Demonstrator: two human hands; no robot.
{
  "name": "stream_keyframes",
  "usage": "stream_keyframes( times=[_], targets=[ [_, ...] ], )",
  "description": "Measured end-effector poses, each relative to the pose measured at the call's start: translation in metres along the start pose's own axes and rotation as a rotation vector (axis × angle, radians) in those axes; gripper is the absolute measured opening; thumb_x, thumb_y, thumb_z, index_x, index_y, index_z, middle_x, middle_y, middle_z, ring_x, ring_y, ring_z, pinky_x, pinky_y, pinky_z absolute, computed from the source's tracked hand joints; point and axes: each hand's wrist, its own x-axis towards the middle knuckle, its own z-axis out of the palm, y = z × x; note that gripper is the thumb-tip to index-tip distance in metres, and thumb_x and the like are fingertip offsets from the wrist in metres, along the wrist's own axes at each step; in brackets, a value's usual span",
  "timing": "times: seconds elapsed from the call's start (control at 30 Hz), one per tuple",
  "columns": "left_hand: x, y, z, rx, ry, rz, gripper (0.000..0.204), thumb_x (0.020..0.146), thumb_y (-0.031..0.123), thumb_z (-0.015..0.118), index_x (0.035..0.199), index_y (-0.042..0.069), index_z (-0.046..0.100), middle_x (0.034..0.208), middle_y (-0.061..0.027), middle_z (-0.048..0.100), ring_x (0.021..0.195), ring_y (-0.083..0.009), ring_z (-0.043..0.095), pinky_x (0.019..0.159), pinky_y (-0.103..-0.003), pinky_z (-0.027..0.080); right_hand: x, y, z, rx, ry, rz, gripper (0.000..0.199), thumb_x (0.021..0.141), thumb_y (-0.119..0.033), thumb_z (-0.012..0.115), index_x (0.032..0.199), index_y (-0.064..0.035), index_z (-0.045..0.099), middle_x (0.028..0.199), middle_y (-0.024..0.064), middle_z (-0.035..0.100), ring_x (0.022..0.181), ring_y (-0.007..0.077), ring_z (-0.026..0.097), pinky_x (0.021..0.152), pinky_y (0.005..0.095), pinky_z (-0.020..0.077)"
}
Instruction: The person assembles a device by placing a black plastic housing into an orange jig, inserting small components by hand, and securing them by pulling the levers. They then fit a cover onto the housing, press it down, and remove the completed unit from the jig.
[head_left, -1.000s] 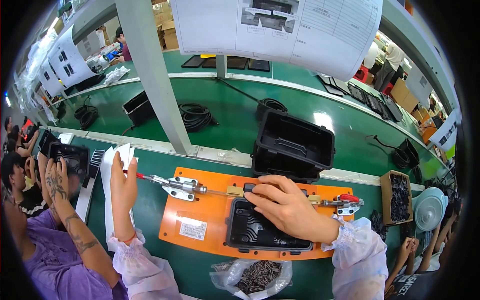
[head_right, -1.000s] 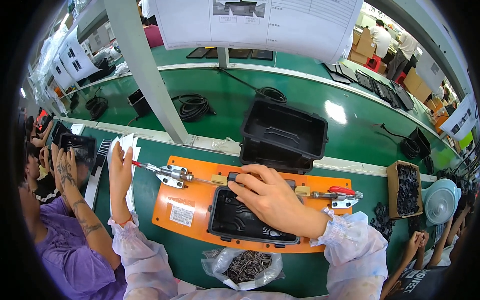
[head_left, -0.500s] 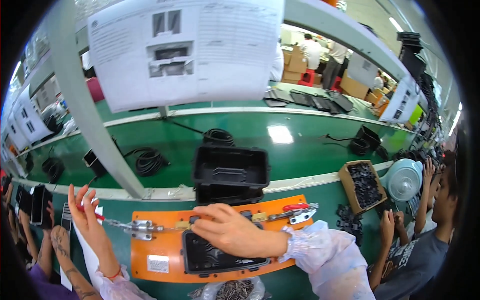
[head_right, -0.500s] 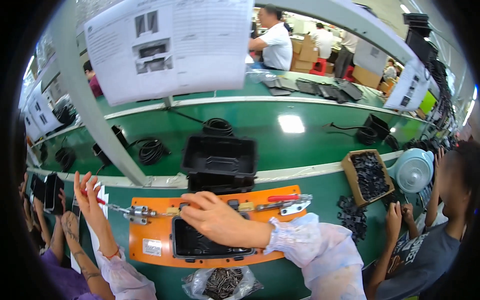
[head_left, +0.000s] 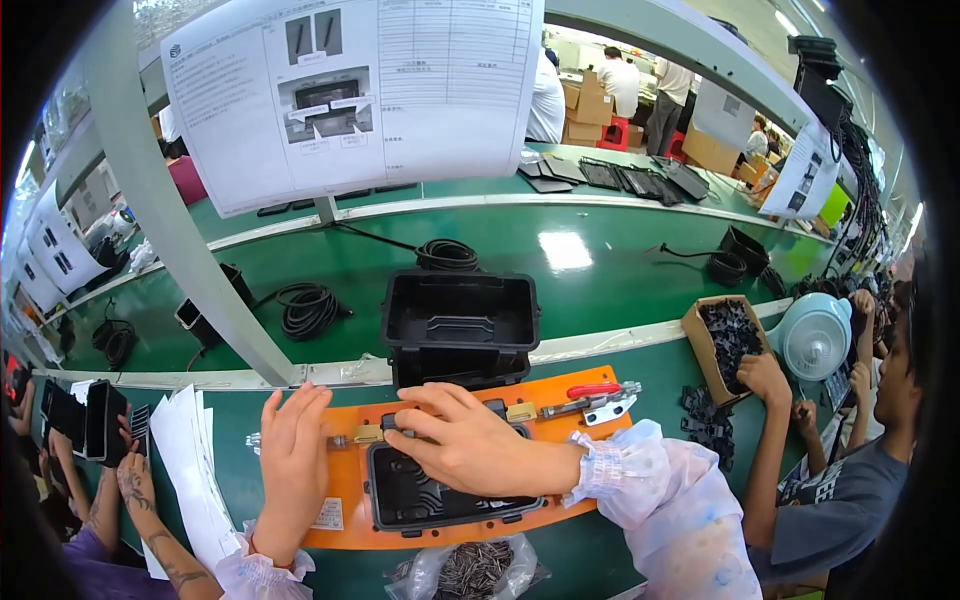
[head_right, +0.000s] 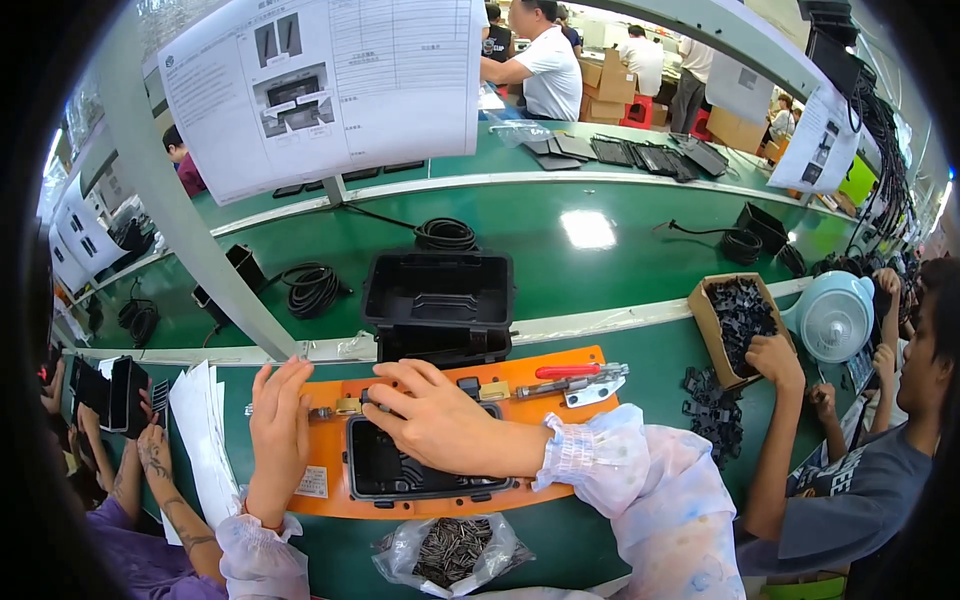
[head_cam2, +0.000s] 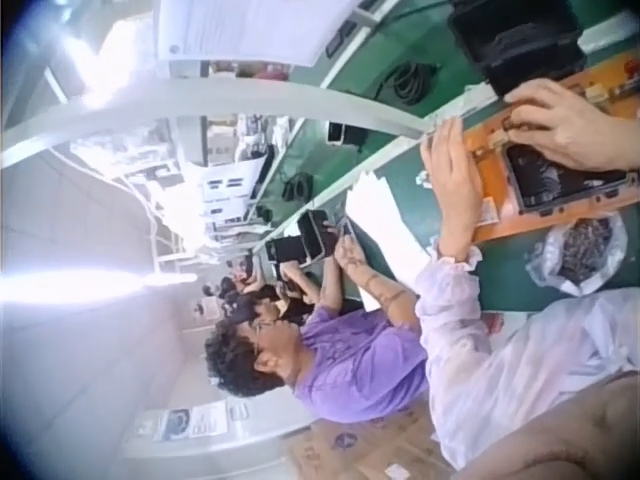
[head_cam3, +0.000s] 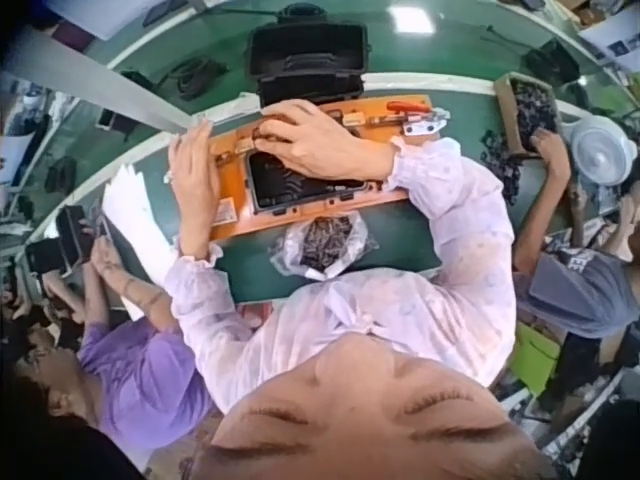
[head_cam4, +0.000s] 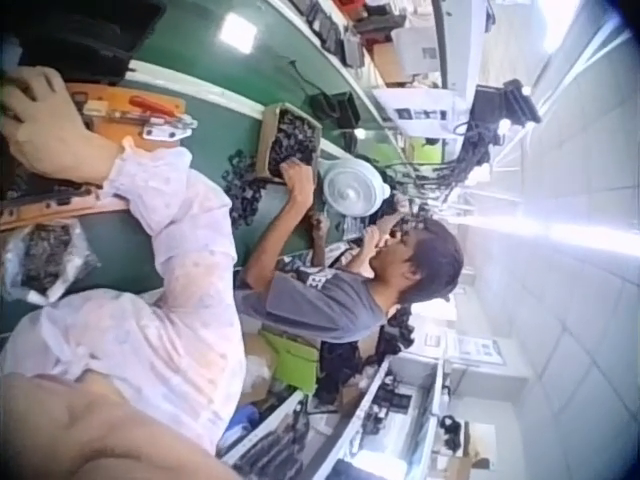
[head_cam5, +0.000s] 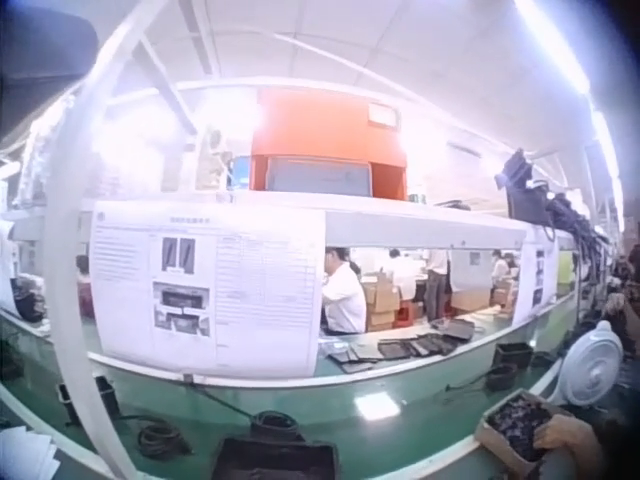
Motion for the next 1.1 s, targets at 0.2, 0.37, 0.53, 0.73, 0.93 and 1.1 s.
stream_keyframes(
  times=[0.2,0.37,0.53,0.73,0.93,1.1],
  targets=[
    [0.002,-0.009,0.000,-0.050,0.030,0.014,0.030,0.088,-0.006,0.065,0.118,0.001,0.067,0.119,-0.0142,0.069,0.118,-0.0332,0.066,0.109,-0.055,0.043,-0.012,-0.009,-0.030,-0.264,0.027,0.016,0.047,0.080,-0.015,0.067,0.126,-0.0053,0.065,0.116,0.0099,0.059,0.123,0.0337,0.056,0.103,0.0473,0.0477],
    [-0.003,-0.042,-0.024,0.234,0.232,0.087,0.027,0.089,-0.008,0.063,0.115,-0.001,0.067,0.114,-0.0131,0.071,0.108,-0.0277,0.069,0.109,-0.056,0.044,-0.067,0.019,-0.113,-0.711,0.029,0.323,0.030,0.071,-0.012,0.067,0.099,-0.0018,0.069,0.100,0.0113,0.059,0.092,0.0297,0.057,0.071,0.0406,0.0484],
    [-0.033,-0.135,-0.057,-0.029,0.544,-0.465,0.028,0.104,-0.003,0.043,0.126,-0.006,0.061,0.124,-0.0155,0.067,0.113,-0.0236,0.066,0.100,-0.035,0.050,-0.117,0.044,-0.164,-0.538,0.530,0.803,0.017,0.093,-0.007,0.072,0.108,0.0003,0.069,0.092,0.0121,0.060,0.073,0.0223,0.061,0.062,0.0319,0.0493],
    [-0.109,-0.225,-0.028,-0.386,0.156,-0.738,0.035,0.096,-0.008,0.035,0.114,-0.007,0.064,0.109,-0.0155,0.069,0.105,-0.0242,0.069,0.097,-0.034,0.056,-0.233,0.079,-0.161,0.034,0.406,1.253,0.024,0.106,-0.015,0.055,0.117,0.0039,0.066,0.086,0.0089,0.066,0.065,0.0108,0.061,0.049,0.0266,0.0484],
    [-0.025,-0.121,-0.039,0.234,0.261,-0.470,0.034,0.098,-0.003,0.054,0.131,0.000,0.062,0.131,-0.0181,0.066,0.126,-0.0356,0.060,0.107,-0.042,0.046,-0.147,0.037,-0.144,-0.887,0.303,0.783,0.022,0.093,-0.009,0.068,0.112,0.0022,0.067,0.107,0.0187,0.067,0.096,0.0394,0.064,0.089,0.0454,0.0521],
    [0.099,0.017,0.019,-0.138,-0.100,0.293,0.051,0.086,0.009,0.077,0.135,0.005,0.063,0.135,-0.0133,0.065,0.132,-0.0314,0.057,0.116,-0.049,0.037,-0.064,-0.052,-0.070,0.027,0.003,0.206,0.049,0.088,-0.034,0.076,0.118,0.0029,0.066,0.098,0.0081,0.070,0.082,0.0244,0.067,0.072,0.0377,0.0545]
  ],
)
